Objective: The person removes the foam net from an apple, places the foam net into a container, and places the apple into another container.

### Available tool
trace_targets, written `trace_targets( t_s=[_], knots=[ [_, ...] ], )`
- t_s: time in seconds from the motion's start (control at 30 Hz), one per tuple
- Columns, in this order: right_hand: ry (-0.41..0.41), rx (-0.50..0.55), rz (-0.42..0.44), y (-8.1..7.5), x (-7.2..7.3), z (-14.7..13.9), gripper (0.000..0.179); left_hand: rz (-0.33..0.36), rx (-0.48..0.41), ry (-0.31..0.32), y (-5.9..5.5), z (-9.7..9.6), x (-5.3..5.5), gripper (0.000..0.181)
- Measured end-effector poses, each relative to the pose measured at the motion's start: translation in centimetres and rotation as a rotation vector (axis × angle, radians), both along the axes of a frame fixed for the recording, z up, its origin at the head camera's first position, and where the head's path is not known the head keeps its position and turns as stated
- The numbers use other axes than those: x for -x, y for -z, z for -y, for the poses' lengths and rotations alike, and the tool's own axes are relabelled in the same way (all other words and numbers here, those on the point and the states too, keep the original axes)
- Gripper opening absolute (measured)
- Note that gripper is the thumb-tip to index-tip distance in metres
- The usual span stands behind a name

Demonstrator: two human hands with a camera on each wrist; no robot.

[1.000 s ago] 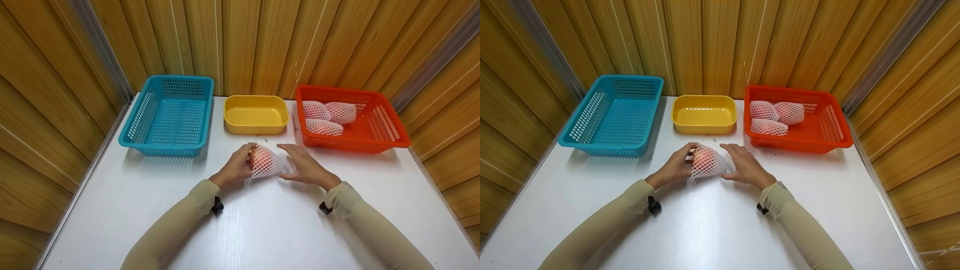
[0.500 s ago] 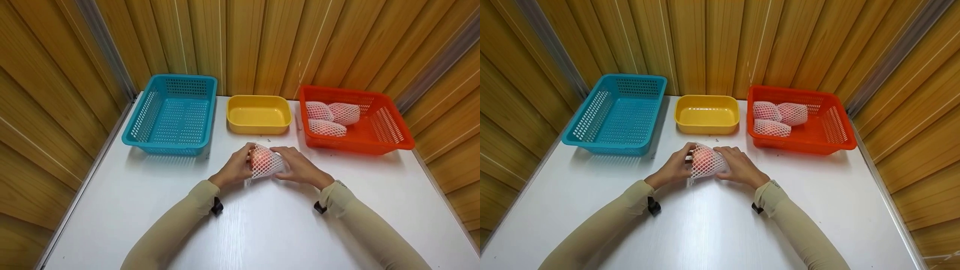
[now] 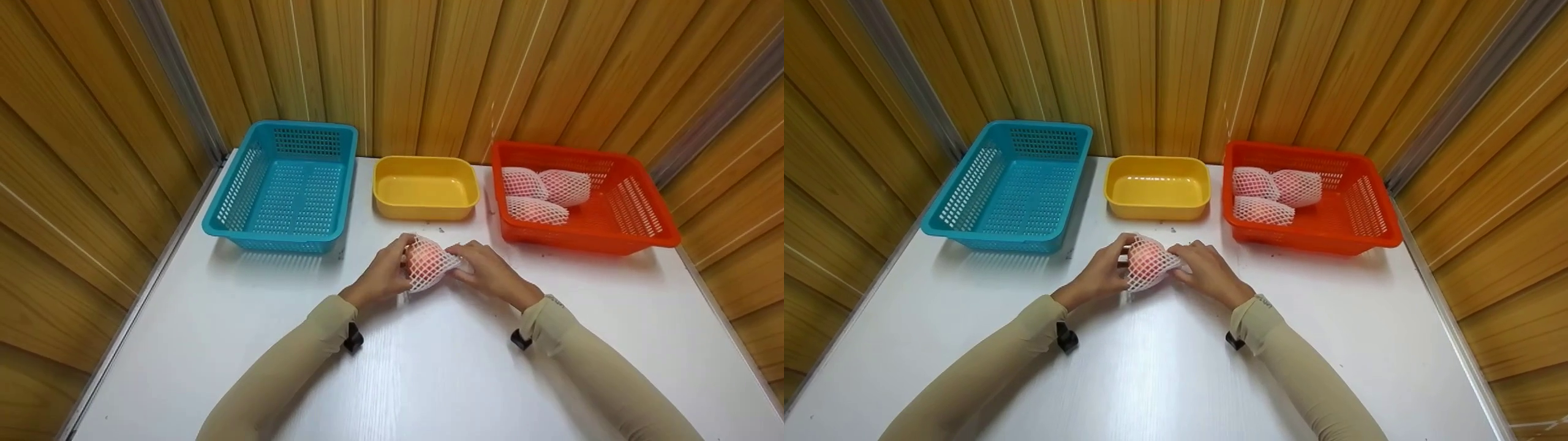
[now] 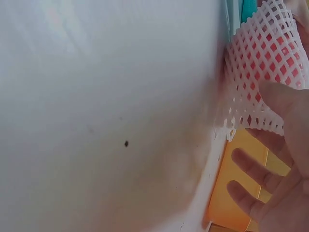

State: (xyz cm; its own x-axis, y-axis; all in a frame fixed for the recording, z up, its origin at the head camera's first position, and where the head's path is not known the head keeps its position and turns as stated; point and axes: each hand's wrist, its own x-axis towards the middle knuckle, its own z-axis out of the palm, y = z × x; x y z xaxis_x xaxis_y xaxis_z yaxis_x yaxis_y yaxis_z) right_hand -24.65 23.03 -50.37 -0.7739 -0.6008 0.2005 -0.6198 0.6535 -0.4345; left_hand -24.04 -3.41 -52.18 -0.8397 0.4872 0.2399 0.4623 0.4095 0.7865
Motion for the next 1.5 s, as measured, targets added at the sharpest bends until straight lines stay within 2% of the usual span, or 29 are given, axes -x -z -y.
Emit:
trace_targets(
  t_s=[0.1, 0.23, 0.43, 0.57, 0.73, 0.97, 1.27, 1.5],
  knots=[
    [-0.031, 0.002, -0.053, -0.1, 0.1, 0.4, 0.028, -0.02, 0.027, -0.01, 0.0, 0.3, 0.0, 0.088],
    [-0.04, -0.015, -0.1, -0.4, 0.2, 0.7, 0.024, -0.056, 0.062, -0.017, 0.0, 1.0, -0.3, 0.093],
    [-0.03, -0.037, -0.124, -0.8, 0.4, 0.6, 0.021, -0.032, 0.113, -0.042, 0.0, 2.0, -0.8, 0.091],
    [-0.035, -0.003, -0.129, -1.0, 0.5, 0.5, 0.024, -0.019, 0.133, -0.059, 0.0, 2.5, -1.1, 0.087],
    [-0.057, 0.047, -0.139, -1.1, 0.6, 0.8, 0.029, -0.036, 0.12, -0.056, 0.1, 2.7, -1.3, 0.086],
    [-0.095, 0.027, -0.191, -1.3, 0.6, 1.4, 0.036, -0.033, 0.084, -0.049, 0.2, 2.8, -1.4, 0.087],
    [-0.139, 0.052, -0.25, -1.7, 0.7, 1.7, 0.022, -0.028, 0.059, -0.042, 0.4, 3.3, -1.6, 0.078],
    [-0.14, 0.062, -0.244, -2.1, 1.1, 1.6, 0.023, 0.015, 0.022, -0.055, 0.4, 4.1, -2.0, 0.074]
  ],
)
